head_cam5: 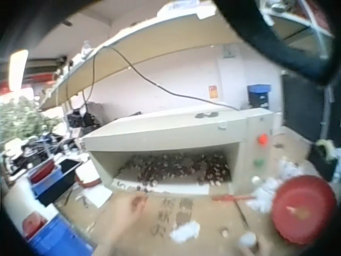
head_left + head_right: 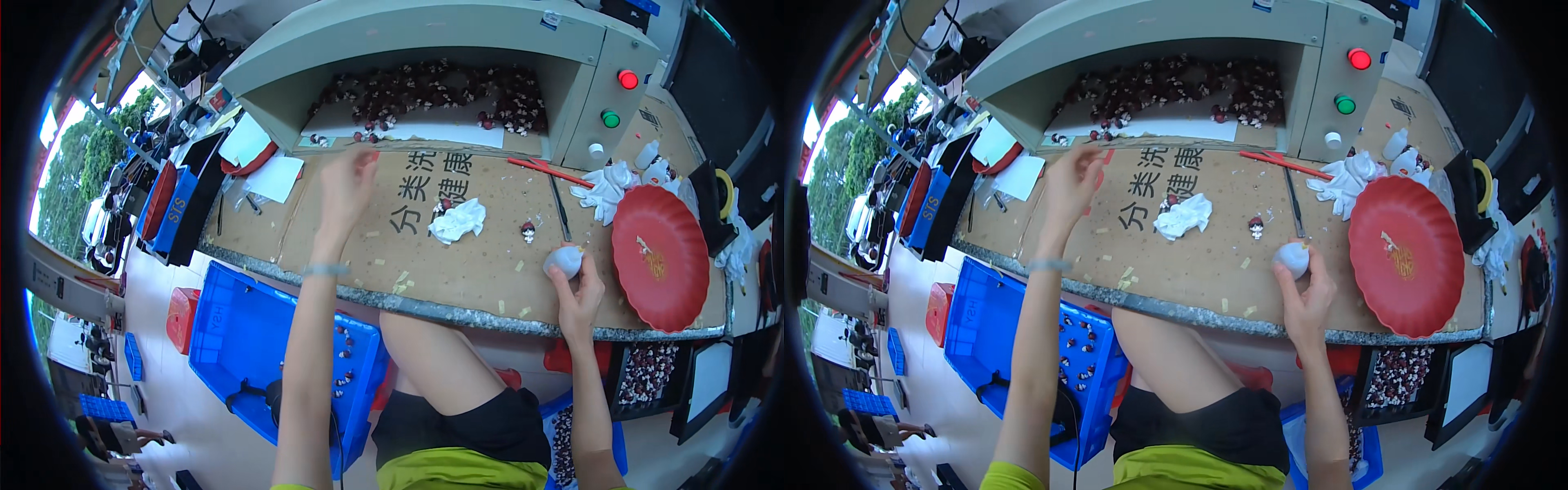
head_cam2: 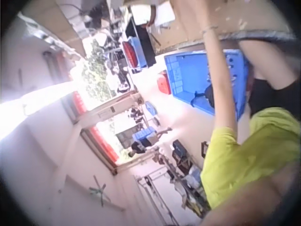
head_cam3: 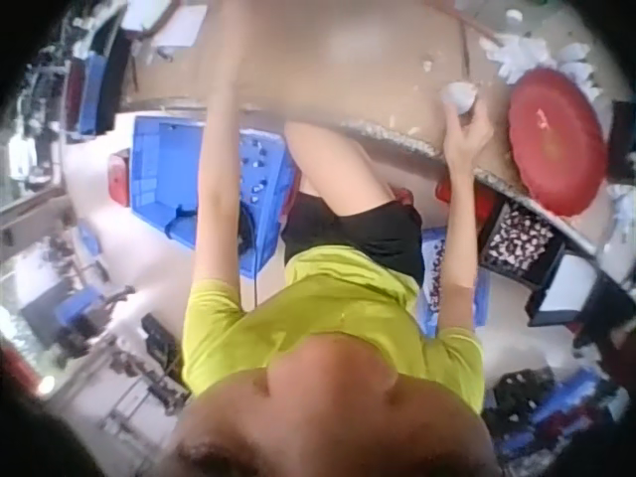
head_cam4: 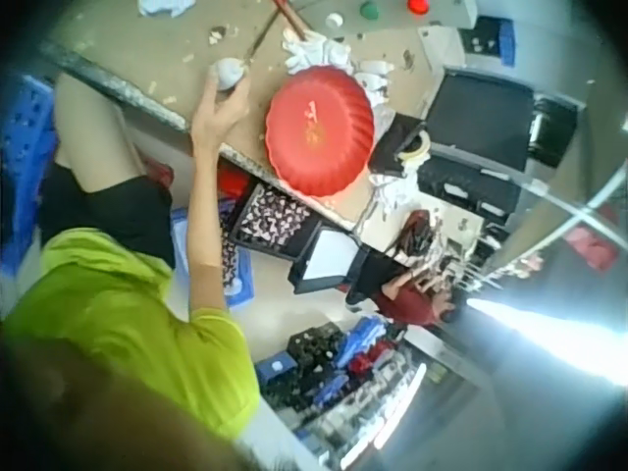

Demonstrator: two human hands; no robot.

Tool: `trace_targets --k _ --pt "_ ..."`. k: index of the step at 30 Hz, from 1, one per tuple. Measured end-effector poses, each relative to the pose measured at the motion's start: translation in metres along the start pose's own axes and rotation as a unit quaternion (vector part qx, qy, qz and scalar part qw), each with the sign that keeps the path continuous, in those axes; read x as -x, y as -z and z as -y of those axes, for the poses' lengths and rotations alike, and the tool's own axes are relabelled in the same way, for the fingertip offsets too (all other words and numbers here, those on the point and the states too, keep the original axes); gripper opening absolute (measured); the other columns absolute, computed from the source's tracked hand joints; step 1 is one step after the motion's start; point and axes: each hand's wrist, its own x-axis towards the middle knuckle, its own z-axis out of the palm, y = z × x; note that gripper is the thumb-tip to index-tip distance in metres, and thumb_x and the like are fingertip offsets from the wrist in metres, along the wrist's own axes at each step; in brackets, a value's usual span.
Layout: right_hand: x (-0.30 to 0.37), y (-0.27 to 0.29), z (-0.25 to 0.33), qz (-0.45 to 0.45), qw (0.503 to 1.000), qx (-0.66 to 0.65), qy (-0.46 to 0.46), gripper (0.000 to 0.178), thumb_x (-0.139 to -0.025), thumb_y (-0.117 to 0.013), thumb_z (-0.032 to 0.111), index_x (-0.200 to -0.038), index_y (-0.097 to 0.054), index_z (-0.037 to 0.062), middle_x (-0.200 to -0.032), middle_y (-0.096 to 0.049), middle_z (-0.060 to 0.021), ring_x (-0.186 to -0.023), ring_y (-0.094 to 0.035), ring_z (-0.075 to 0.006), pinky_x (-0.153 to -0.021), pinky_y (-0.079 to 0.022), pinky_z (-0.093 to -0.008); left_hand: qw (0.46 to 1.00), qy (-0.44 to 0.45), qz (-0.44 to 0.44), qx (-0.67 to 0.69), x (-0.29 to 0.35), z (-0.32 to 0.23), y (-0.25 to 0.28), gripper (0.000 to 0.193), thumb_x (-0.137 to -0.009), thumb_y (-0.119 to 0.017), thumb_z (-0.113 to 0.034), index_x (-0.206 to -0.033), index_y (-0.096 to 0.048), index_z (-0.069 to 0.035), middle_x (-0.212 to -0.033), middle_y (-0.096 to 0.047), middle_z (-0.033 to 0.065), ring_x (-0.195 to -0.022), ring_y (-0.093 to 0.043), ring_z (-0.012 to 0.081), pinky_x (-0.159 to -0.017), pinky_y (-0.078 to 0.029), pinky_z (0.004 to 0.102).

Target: The person assembles small, round, red and white objects by applying a liquid from a white bottle and pressing two halves together. They handle the objects one by one, placing the finished items into a blue bin.

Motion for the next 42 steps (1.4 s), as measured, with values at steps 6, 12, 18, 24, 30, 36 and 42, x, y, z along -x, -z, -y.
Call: trace_targets --k 6,12,18,24,30,36,42 --pt "0.002 0.001 0.001 -0.021 0.996 -0.082 -0.015 0.032 -0.084 -0.058 0.008 -0.112 -0.050 -0.0040 -0.087 -0.061 -0.0115 -0.077 -0.058 -0.0150 -0.069 -0.045 -0.0282 0.996 -0.074 0.022 -0.048 -0.123 0.035 -0.122 0.015 -0.075 -0.060 -0.005 -0.088 -0.065 -0.002 -0.082 -0.065 0.0182 -0.078 -0.064 0.0330 -0.071 -0.051 0.0387" --pt "-0.001 0.003 -0.008 -0.015 1.000 -0.003 0.010 0.033 -0.083 -0.058 0.009 -0.114 -0.050 -0.0023 -0.083 -0.059 -0.0124 -0.072 -0.057 -0.0194 -0.067 -0.045 -0.0313 0.974 0.013 0.082 -0.211 -0.148 0.023 -0.177 0.018 -0.076 -0.061 -0.009 -0.093 -0.064 -0.003 -0.095 -0.062 0.0209 -0.092 -0.060 0.0371 -0.077 -0.052 0.0422" --pt "0.002 -0.004 0.000 -0.001 0.999 -0.049 -0.005 0.034 -0.086 -0.056 0.010 -0.115 -0.048 -0.0045 -0.085 -0.060 -0.0102 -0.072 -0.058 -0.0163 -0.068 -0.046 -0.0284 0.977 -0.011 -0.006 -0.212 -0.128 0.029 -0.163 0.025 -0.076 -0.063 -0.007 -0.098 -0.056 0.002 -0.096 -0.061 0.0200 -0.087 -0.062 0.0343 -0.070 -0.053 0.0413" --pt "0.000 -0.002 0.011 -0.018 0.999 -0.035 -0.001 0.036 -0.089 -0.052 0.014 -0.119 -0.044 -0.0045 -0.089 -0.060 -0.0107 -0.075 -0.059 -0.0155 -0.069 -0.047 -0.0281 0.901 0.173 -0.107 0.383 -0.034 -0.041 -0.059 0.032 -0.079 -0.063 -0.003 -0.108 -0.051 0.002 -0.094 -0.061 0.0105 -0.073 -0.060 0.0176 -0.063 -0.047 0.0268" --pt "0.005 -0.001 0.003 0.004 0.996 -0.094 -0.001 0.043 -0.092 -0.048 0.017 -0.126 -0.029 -0.0014 -0.103 -0.057 -0.0166 -0.084 -0.057 -0.0177 -0.074 -0.047 -0.0292 0.605 0.272 -0.003 0.749 0.130 -0.099 0.023 0.038 -0.080 -0.063 0.001 -0.117 -0.052 0.002 -0.099 -0.058 0.0085 -0.074 -0.058 0.0148 -0.066 -0.048 0.0248" --pt "0.045 -0.002 0.054 0.124 0.981 -0.149 0.003 0.037 -0.093 -0.047 0.018 -0.119 -0.024 0.0036 -0.116 -0.053 -0.0239 -0.088 -0.055 -0.0189 -0.081 -0.044 -0.0321 0.651 0.347 -0.027 0.675 0.180 -0.131 0.051 0.032 -0.078 -0.064 0.007 -0.109 -0.057 0.007 -0.099 -0.060 0.0128 -0.085 -0.064 0.0215 -0.075 -0.053 0.0287" --pt "0.078 -0.020 0.088 0.161 0.960 -0.223 -0.045 0.039 -0.092 -0.051 0.021 -0.117 -0.025 0.0063 -0.114 -0.053 -0.0273 -0.084 -0.055 -0.0197 -0.075 -0.045 -0.0315 0.676 0.343 -0.006 0.652 0.186 -0.137 0.049 0.028 -0.083 -0.061 0.001 -0.110 -0.057 0.007 -0.101 -0.061 0.0136 -0.087 -0.065 0.0213 -0.078 -0.053 0.0295"
